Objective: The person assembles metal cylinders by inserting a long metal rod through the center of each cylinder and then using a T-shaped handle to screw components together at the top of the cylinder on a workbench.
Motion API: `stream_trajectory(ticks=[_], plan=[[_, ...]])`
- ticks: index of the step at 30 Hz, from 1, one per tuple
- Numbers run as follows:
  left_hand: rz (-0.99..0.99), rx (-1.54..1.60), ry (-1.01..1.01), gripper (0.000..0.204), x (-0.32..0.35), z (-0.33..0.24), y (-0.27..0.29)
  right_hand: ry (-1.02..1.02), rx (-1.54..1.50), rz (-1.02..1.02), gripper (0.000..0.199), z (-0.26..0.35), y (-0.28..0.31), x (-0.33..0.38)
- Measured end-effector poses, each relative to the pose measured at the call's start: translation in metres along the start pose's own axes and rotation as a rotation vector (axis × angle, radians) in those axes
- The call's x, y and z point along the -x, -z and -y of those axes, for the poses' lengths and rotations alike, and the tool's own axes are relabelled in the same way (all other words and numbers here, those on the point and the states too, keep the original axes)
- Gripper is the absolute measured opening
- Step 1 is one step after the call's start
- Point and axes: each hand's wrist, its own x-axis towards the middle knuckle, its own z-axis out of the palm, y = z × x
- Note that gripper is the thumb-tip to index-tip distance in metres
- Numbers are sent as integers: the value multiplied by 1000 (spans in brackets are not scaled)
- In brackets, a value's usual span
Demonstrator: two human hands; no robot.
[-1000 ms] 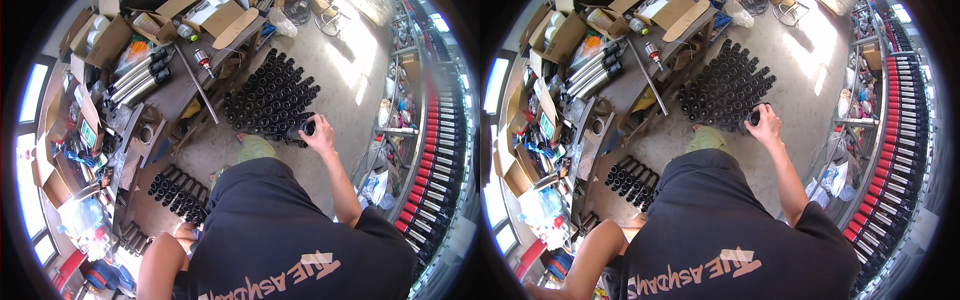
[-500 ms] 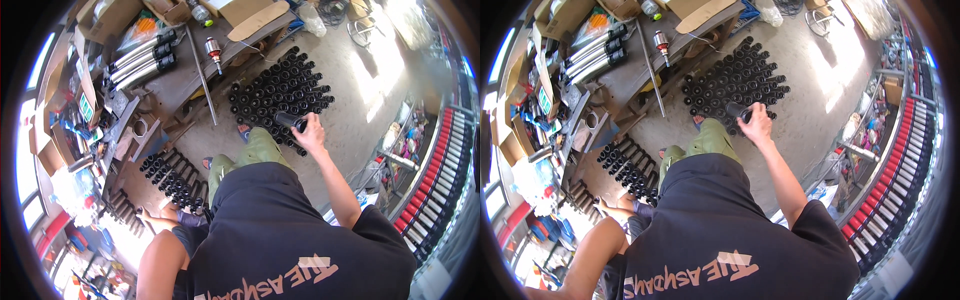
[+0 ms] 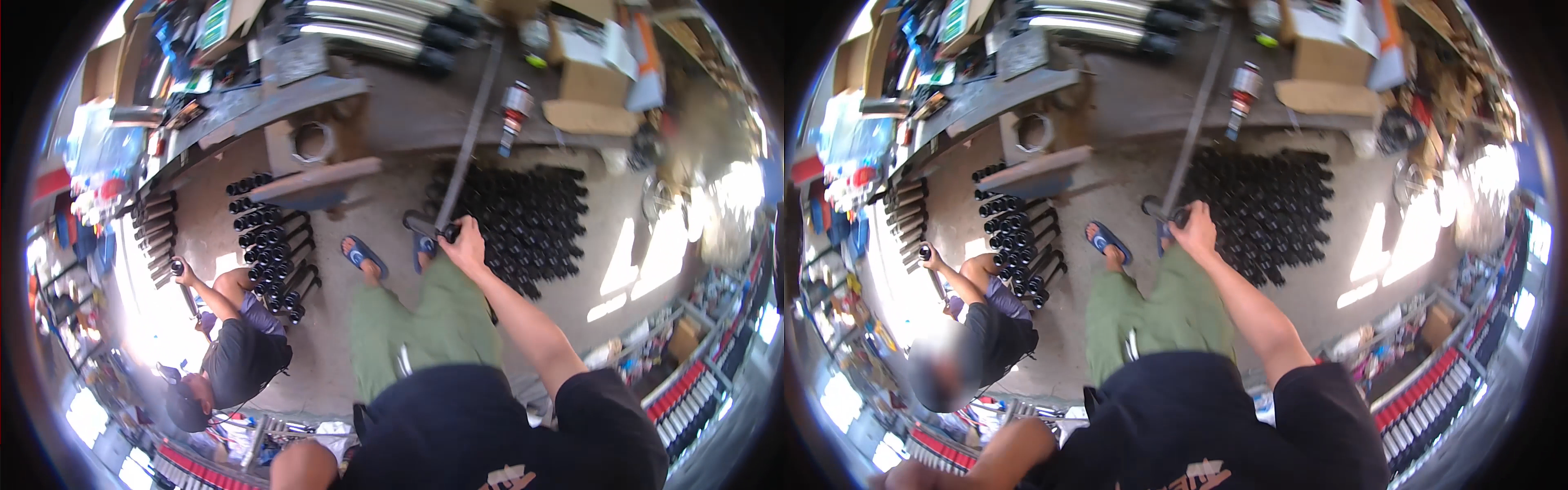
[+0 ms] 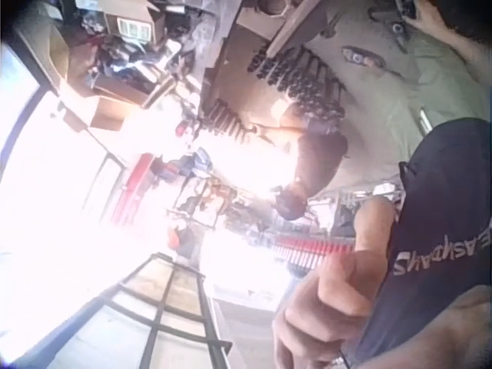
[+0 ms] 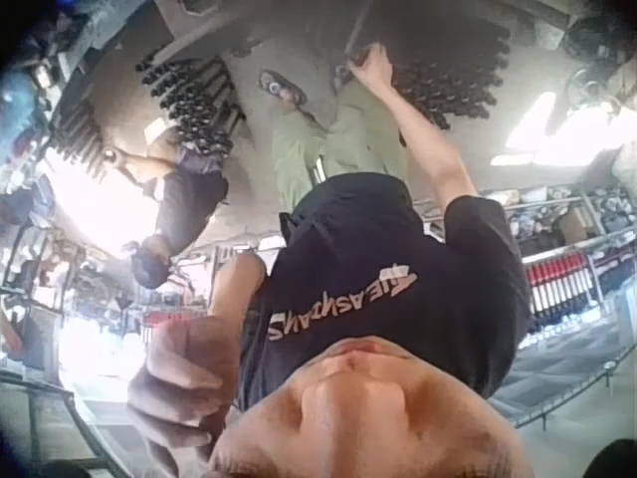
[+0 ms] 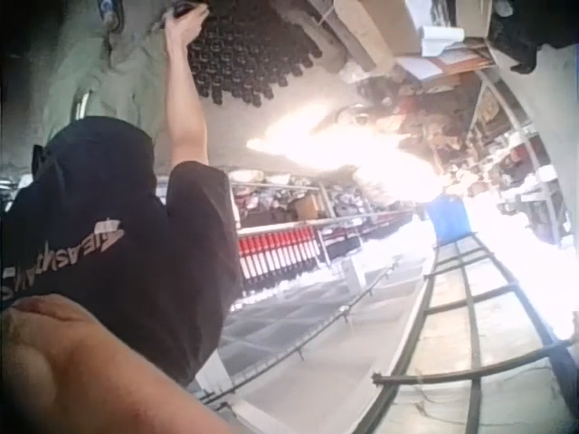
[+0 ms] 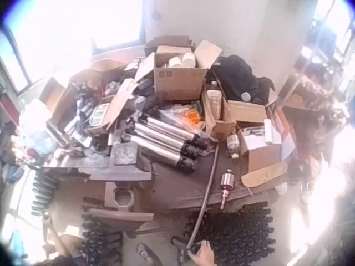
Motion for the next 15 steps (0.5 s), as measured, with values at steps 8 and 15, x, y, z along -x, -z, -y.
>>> stream_trajectory(ticks=[8,15], plan=[[-643,-894,1308,21,297,155,382,-20,575,273,57,-100,-224,-128],[-598,-1535,1692,63,483,150,683,-123,751,-226,96,-183,-262,-204]])
